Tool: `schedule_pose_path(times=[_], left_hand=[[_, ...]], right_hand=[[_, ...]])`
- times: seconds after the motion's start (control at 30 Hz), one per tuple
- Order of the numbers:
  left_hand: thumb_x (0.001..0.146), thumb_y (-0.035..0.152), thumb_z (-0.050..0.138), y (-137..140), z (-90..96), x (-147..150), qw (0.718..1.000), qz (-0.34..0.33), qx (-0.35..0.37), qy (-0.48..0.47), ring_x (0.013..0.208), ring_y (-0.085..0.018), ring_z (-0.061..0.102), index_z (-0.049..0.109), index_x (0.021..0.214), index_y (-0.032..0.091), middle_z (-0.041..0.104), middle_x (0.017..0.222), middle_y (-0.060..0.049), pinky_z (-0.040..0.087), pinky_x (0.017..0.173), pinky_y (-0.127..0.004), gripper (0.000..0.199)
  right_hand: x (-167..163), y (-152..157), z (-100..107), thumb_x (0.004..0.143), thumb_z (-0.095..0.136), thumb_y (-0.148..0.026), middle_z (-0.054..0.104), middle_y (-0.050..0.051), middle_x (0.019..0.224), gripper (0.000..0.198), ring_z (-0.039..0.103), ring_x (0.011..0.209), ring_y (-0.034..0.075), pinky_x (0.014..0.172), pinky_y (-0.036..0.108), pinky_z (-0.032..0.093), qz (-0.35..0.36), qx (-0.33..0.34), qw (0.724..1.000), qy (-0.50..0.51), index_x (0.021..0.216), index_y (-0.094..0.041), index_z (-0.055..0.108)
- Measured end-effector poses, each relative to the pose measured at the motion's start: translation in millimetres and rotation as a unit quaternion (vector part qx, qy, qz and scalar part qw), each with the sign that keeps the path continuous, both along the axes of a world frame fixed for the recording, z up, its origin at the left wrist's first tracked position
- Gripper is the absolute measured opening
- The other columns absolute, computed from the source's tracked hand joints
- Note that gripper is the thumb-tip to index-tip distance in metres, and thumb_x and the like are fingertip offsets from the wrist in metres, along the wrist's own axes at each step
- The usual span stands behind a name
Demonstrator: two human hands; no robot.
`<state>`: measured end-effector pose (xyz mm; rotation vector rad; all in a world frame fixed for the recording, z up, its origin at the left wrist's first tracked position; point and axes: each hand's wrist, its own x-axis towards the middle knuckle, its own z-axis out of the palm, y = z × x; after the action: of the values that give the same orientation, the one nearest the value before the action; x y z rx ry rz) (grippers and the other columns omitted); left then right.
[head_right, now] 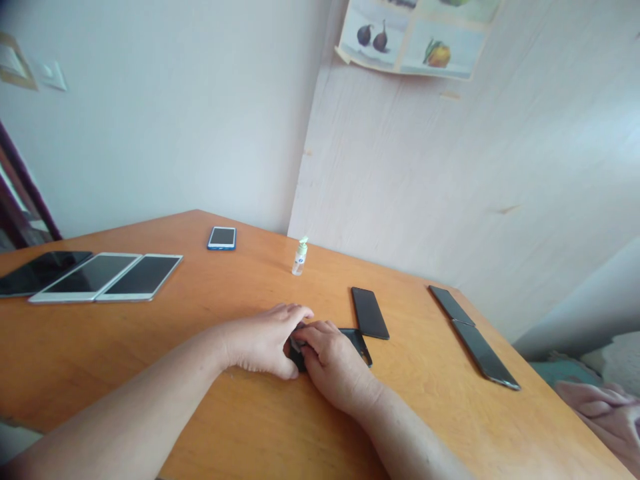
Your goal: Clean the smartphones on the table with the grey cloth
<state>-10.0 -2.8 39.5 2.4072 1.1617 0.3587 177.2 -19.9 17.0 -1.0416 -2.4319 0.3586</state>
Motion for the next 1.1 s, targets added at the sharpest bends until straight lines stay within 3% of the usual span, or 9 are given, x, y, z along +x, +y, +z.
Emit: schedule_pose_path(times=[0.2,0.3,0.37,0.47,0.53,0.63,0.87,1.0,1.1], left_hand=[[0.058,0.041,0.075,0,1.9,-1,1.0,0.008,-0.023,0.018,0.126,-0.03,0.048,0.042,0.133,0.023,0.05,0.136,-0.009,0.044,0.099,-0.035,0.084],[0.059,0.042,0.074,1,2.6,-2,0.999,0.007,-0.03,0.025,0.128,-0.03,0.047,0.043,0.134,0.022,0.049,0.138,-0.01,0.044,0.1,-0.035,0.084],[0.059,0.042,0.075,2,1.7,-3,0.999,0.006,-0.028,0.023,0.127,-0.03,0.048,0.043,0.135,0.022,0.05,0.137,-0.01,0.044,0.101,-0.035,0.084],[0.059,0.041,0.076,4,-1.2,-5,1.0,0.008,-0.023,0.017,0.127,-0.029,0.048,0.044,0.133,0.022,0.051,0.136,-0.009,0.043,0.103,-0.036,0.083],[0.059,0.041,0.076,5,-2.9,-6,1.0,0.013,-0.027,0.008,0.127,-0.028,0.049,0.045,0.133,0.022,0.051,0.137,-0.009,0.042,0.104,-0.034,0.082],[0.06,0.039,0.076,4,-3.2,-6,0.999,0.015,-0.028,0.006,0.128,-0.027,0.049,0.046,0.132,0.021,0.052,0.137,-0.009,0.042,0.105,-0.032,0.081],[0.059,0.041,0.074,-7,8.3,0,0.997,0.041,-0.018,0.068,0.124,-0.029,0.051,0.047,0.129,0.022,0.053,0.133,-0.01,0.045,0.1,-0.035,0.078],[0.06,0.044,0.074,-29,11.5,-7,0.994,0.077,0.026,0.079,0.12,-0.029,0.053,0.052,0.12,0.023,0.056,0.125,-0.009,0.046,0.096,-0.036,0.068],[0.062,0.05,0.073,-52,6.7,-17,0.985,0.13,0.066,0.092,0.11,-0.03,0.057,0.056,0.107,0.023,0.059,0.114,-0.008,0.048,0.088,-0.036,0.056]], right_hand=[[37,18,-1,0.077,0.054,-0.012,0.062,0.004,0.081,0.012,0.055,0.081,0.018,0.071,0.028,0.039,-0.167,0.026,0.984,-0.054,0.078,-0.021,0.063],[54,20,2,0.076,0.053,-0.017,0.06,0.001,0.07,0.008,0.053,0.068,0.016,0.062,0.027,0.037,-0.231,-0.073,0.968,0.069,0.074,-0.021,0.06],[59,18,5,0.077,0.052,-0.02,0.057,-0.002,0.062,0.007,0.051,0.058,0.014,0.055,0.026,0.035,-0.228,-0.188,0.928,0.228,0.078,-0.021,0.059],[60,14,11,0.076,0.055,-0.023,0.056,-0.004,0.059,0.008,0.05,0.052,0.013,0.049,0.025,0.035,-0.16,-0.305,0.832,0.435,0.083,-0.021,0.056],[57,13,15,0.072,0.058,-0.022,0.057,-0.004,0.06,0.012,0.052,0.051,0.014,0.048,0.025,0.037,-0.119,-0.349,0.782,0.502,0.083,-0.022,0.054],[55,14,16,0.07,0.061,-0.023,0.058,-0.003,0.06,0.016,0.053,0.049,0.015,0.044,0.026,0.038,-0.115,-0.381,0.751,0.527,0.083,-0.023,0.053],[63,25,12,0.073,0.061,-0.035,0.06,-0.001,0.063,0.016,0.054,0.053,0.015,0.047,0.026,0.039,-0.137,-0.345,0.761,0.532,0.079,-0.022,0.052],[65,24,12,0.074,0.06,-0.035,0.057,-0.002,0.06,0.016,0.049,0.049,0.013,0.044,0.025,0.032,-0.141,-0.313,0.788,0.511,0.08,-0.022,0.052],[58,21,13,0.074,0.059,-0.033,0.057,-0.002,0.06,0.015,0.05,0.05,0.014,0.046,0.025,0.034,-0.143,-0.294,0.819,0.473,0.083,-0.022,0.053]])
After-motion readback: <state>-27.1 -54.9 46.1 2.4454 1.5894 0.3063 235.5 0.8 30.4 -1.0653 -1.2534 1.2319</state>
